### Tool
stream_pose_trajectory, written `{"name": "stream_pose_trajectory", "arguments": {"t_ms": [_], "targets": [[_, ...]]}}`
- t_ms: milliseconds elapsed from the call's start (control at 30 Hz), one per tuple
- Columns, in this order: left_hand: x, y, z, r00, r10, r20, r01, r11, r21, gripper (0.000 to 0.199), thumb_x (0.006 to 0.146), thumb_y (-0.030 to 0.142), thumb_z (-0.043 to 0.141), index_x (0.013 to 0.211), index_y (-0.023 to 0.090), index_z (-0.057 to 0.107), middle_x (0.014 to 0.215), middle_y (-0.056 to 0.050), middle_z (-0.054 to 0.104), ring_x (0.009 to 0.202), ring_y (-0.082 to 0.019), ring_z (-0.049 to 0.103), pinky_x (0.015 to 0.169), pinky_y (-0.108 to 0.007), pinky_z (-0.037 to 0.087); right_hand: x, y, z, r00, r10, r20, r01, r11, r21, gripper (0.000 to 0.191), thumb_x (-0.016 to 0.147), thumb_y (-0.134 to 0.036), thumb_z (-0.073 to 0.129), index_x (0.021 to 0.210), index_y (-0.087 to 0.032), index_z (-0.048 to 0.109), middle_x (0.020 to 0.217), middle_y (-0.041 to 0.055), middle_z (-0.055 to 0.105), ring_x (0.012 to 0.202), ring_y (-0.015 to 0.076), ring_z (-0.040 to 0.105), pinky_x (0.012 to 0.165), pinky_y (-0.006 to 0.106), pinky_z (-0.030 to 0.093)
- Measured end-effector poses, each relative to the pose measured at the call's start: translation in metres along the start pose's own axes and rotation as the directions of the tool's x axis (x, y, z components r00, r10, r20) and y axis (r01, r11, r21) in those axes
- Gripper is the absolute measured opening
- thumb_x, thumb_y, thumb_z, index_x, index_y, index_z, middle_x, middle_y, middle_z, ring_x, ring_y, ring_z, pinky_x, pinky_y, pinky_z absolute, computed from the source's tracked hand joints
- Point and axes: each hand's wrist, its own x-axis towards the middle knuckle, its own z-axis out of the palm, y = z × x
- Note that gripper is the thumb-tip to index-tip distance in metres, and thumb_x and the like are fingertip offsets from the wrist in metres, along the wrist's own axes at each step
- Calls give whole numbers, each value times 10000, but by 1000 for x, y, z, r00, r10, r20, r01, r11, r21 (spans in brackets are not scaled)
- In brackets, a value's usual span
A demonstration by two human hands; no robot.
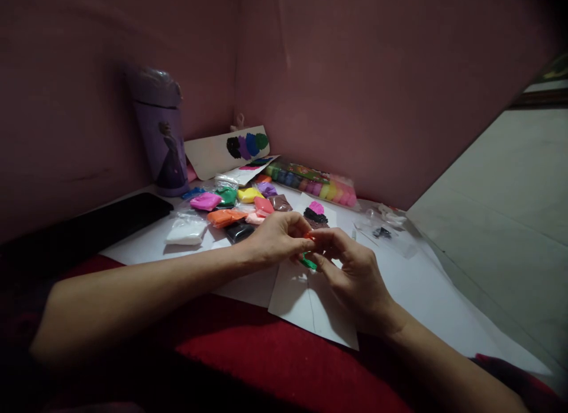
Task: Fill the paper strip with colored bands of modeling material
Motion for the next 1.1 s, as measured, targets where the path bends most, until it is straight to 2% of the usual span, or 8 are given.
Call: {"name": "stream_pose_trajectory", "arguments": {"t_ms": [133,233,300,467,633,833,967,1100], "targets": [[-2,4,0,1000,-28,2,28,999,-45,49,766,100,593,798,70,572,627,-8,605,477,-66,561,481,-193,452,0,-2,-2,998,30,-60,-32,999,-34,176,803,-130,587,968,-188,601,809,21,664,683,144,621,631,276,496],[-3,8,1,999,-48,-16,48,998,-49,49,770,61,568,811,57,594,566,-1,596,458,-71,562,469,-186,451,1,-2,-3,991,50,-123,-62,994,-95,111,816,-206,607,924,-181,615,746,9,646,594,127,581,571,268,467],[-2,10,1,998,-44,-39,42,998,-42,69,760,30,556,799,53,607,534,4,588,440,-69,554,449,-175,438,1,-1,-4,987,62,-149,-80,990,-112,115,816,-256,620,898,-175,622,758,18,646,611,133,579,575,275,463],[-2,8,-1,999,-29,-25,27,995,-93,90,741,22,569,806,62,617,510,14,588,423,-74,557,442,-178,453,1,2,-3,993,86,-84,-89,996,-29,108,826,-276,614,869,-178,631,849,40,661,682,148,602,588,276,472],[-2,4,-1,1000,-10,23,13,991,-137,49,777,78,572,824,76,587,543,-1,608,447,-82,579,465,-192,481,1,2,-2,991,115,-68,-114,993,22,118,856,-291,581,884,-189,632,856,35,668,656,140,601,574,276,464],[0,0,-2,998,-60,-4,58,984,-169,175,828,268,588,806,107,523,593,-18,630,478,-94,604,479,-201,488,1,1,-2,994,38,-101,-39,999,-14,73,835,-249,609,829,-180,635,800,25,649,654,133,580,553,259,445],[0,-1,-5,993,-107,53,114,983,-143,170,773,228,653,777,84,561,601,-27,633,468,-80,592,480,-188,479,1,2,-2,995,4,-100,-9,999,-48,43,829,-204,610,805,-178,634,764,15,637,644,127,567,561,258,440],[0,-1,-6,993,-100,63,108,983,-150,106,759,144,638,804,82,564,605,-30,639,464,-98,600,490,-228,502,3,4,-1,996,26,-84,-29,999,-36,16,812,-182,620,818,-178,635,784,20,648,677,139,588,588,268,458]]}}
